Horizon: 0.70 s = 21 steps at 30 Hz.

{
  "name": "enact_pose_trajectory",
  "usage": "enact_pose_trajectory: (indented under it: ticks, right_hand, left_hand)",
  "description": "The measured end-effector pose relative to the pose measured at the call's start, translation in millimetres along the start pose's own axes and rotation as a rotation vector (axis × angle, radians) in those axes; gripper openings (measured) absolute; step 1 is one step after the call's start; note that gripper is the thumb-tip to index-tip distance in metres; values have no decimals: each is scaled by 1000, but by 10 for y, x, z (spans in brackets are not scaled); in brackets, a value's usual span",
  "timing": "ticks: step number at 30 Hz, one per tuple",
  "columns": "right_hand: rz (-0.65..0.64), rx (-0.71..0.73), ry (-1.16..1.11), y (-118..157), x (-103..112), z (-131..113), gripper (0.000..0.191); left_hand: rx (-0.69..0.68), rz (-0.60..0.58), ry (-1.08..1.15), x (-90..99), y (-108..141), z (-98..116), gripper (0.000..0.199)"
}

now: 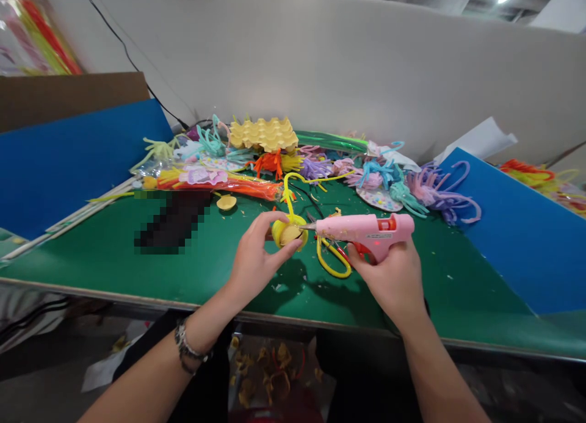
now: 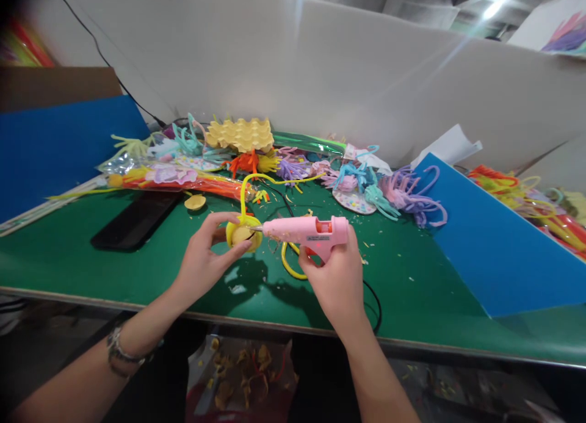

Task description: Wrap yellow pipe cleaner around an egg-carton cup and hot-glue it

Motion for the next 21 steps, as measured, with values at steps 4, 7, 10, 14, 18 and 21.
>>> enact_pose_trajectory:
  ticks: [4,7,10,14,18,21]
  right_hand:
    - [-1,36,10,-4,3,-28,18]
    - [-4,48,17,-3,-2,-2,17]
    - [-9,52,18,0,-10,34,17]
    - [-17,51,32,5,-18,63,19]
    - [-33,44,39,5,-24,78,23]
    - [-34,42,45,10,-26,83,25]
  left_hand:
    - [3,-6,20,-1,0,3,25]
    - [10,-7,30,-1,-3,2,25]
    - [17,-5,30,-1,-6,-2,25]
    - [24,0,45,2,-9,-11,26]
    - [30,5,48,8,-7,-23,25]
    - [33,4,56,7,-4,-33,26]
Point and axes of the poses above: each hand's wrist, its own y-axis away from the middle knuckle, its own x-axis out of the back of the hand, z = x × y, the point moved 7 cm from there along -y, towards the middle knuckle, and after that the axes turned 2 degrees about -x, right-handed, at the moved point
